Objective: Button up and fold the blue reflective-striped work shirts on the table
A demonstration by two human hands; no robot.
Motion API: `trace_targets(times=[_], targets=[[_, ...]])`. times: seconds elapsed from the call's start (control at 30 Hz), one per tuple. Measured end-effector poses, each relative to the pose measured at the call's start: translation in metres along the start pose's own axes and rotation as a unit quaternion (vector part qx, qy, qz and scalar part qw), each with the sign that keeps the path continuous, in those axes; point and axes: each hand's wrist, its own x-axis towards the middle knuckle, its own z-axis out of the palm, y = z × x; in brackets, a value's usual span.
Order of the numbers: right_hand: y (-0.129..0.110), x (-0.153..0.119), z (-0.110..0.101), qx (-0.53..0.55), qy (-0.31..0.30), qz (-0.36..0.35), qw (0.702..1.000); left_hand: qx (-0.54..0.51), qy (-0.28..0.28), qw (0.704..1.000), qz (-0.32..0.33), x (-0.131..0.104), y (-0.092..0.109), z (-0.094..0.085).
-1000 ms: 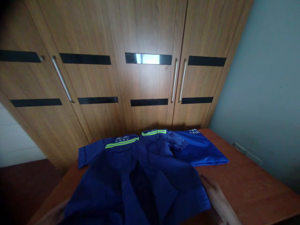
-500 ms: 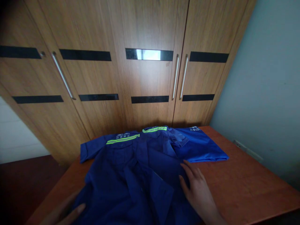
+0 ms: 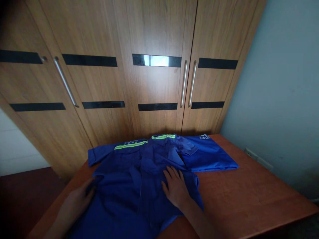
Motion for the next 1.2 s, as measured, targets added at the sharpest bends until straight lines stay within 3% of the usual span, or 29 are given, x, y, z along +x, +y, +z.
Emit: trace_targets(times=[0.1,0.2,0.3,0.37,0.47,0.57,0.73,0.87,1.0,1.1,1.2], targets=[[-0.004,0.000,0.002,-0.015,0.011,0.006,1.000,0.044,-0.003,0.999,-0.015,-0.004,0.003,-0.004],[-0.008,-0.008,0.005,-0.025,0.022,0.006,0.999,0.087,0.039,0.995,0.004,-0.017,0.010,-0.006],[-0.013,-0.018,0.006,-0.029,0.029,0.002,0.999,0.097,0.124,0.985,0.078,-0.032,0.024,0.000],[-0.016,-0.025,0.007,-0.030,0.030,-0.004,0.999,0.062,0.148,0.976,0.147,-0.042,0.040,0.010],[-0.018,-0.034,0.009,-0.019,0.039,-0.016,0.999,0.000,0.106,0.963,0.247,-0.052,0.066,0.031],[-0.013,-0.042,0.010,-0.002,0.053,-0.023,0.998,0.004,0.065,0.955,0.291,-0.057,0.080,0.051],[-0.004,-0.044,0.005,0.003,0.069,0.009,0.998,0.026,0.073,0.950,0.303,-0.059,0.068,0.062],[-0.015,-0.044,-0.002,0.009,0.072,0.019,0.997,0.016,0.090,0.949,0.300,-0.062,0.053,0.061],[-0.050,-0.058,-0.010,0.075,0.062,-0.096,0.991,0.009,0.105,0.946,0.306,-0.063,0.049,0.063],[-0.079,-0.066,-0.011,0.106,0.017,-0.196,0.975,0.006,0.123,0.942,0.312,-0.061,0.049,0.066],[-0.091,-0.063,-0.006,0.155,0.006,-0.169,0.973,-0.001,0.141,0.940,0.311,-0.060,0.050,0.067]])
